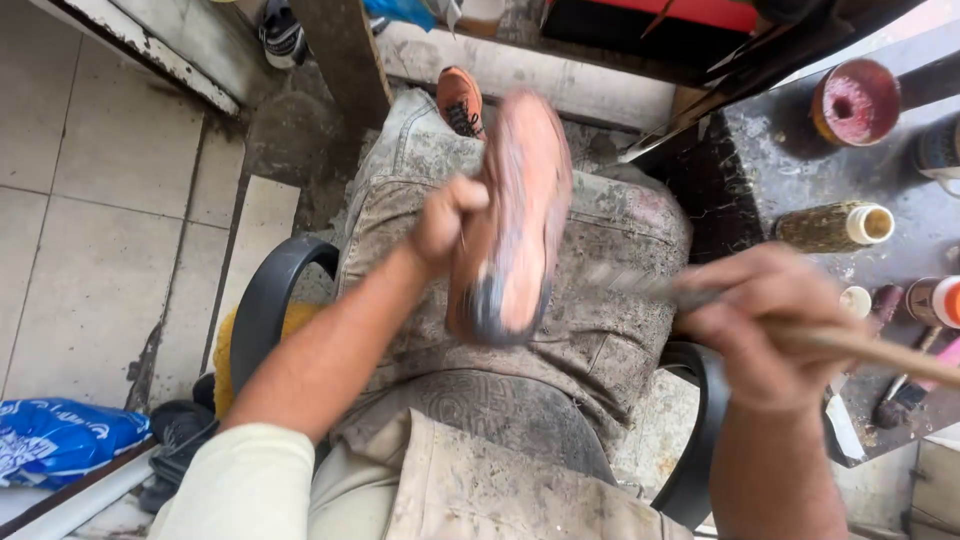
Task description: Applying a liquid coating to the sole and welt of a leather shoe using a brush
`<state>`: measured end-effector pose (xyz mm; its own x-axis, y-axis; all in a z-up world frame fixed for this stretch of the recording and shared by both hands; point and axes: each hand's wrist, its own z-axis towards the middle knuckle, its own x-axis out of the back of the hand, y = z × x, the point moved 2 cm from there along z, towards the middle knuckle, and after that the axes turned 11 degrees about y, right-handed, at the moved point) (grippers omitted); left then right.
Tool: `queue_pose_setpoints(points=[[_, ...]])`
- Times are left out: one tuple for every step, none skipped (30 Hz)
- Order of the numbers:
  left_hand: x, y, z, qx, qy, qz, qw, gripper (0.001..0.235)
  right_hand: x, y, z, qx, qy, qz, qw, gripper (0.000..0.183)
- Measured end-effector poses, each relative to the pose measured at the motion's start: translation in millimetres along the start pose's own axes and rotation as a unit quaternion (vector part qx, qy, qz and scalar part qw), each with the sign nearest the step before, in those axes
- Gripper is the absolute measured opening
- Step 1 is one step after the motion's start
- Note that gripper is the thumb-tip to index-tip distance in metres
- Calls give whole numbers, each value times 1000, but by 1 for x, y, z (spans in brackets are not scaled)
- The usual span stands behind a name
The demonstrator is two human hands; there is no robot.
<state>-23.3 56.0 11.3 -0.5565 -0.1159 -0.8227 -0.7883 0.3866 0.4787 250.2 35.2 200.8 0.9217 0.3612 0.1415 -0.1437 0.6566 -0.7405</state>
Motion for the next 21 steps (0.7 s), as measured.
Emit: queue_pose_setpoints(points=[[0,22,14,6,8,-41,999,44,15,8,0,-13,132,-37,990,13],[-1,45,28,11,15,-82,996,58,31,17,1,-33,261,-73,962,20],[-9,70,38,4,9,-76,997,58,28,20,-2,-22,262,-70,962,20],[-18,94,48,-4,-39,-28,999,57,26,26,-4,-40,293,-93,951,18],[-26,111,55,-8,-80,14,997,57,27,29,-10,-66,321,-117,937,15],[-35,127,71,-11,-81,14,997,57,27,36,-16,-63,320,-116,938,15],[-42,144,87,-53,-48,111,991,59,25,44,-24,-74,298,-128,943,15],[-49,160,104,-95,-14,205,974,62,24,52,-31,-86,277,-140,947,16],[-57,171,122,-93,-15,208,974,62,22,52,-28,-86,280,-140,946,16],[-63,183,142,-119,41,243,962,54,19,52,-25,-78,259,-151,951,16],[-70,193,162,-144,96,276,945,46,17,52,-21,-71,237,-165,955,16],[-77,202,181,-141,93,277,946,46,17,49,-16,-72,240,-167,954,16],[-86,211,200,-169,91,322,927,32,18,49,-10,-88,199,-198,956,15],[-94,220,218,-196,88,365,906,18,19,48,-5,-106,158,-228,955,15],[-96,226,238,-196,87,365,906,18,17,50,1,-106,159,-229,955,15],[-95,232,257,-158,168,381,895,23,17,53,6,-126,177,-242,946,16],[-95,237,277,-119,245,396,877,29,16,55,10,-145,198,-255,935,18],[-86,243,301,-118,243,398,876,29,20,57,11,-145,201,-256,934,18],[-78,248,326,-113,234,416,872,25,23,60,11,-172,195,-272,926,19],[-70,254,351,-108,224,433,866,22,26,62,11,-199,189,-288,917,20],[-72,255,349,-106,223,434,867,22,30,69,6,-201,190,-289,916,20]])
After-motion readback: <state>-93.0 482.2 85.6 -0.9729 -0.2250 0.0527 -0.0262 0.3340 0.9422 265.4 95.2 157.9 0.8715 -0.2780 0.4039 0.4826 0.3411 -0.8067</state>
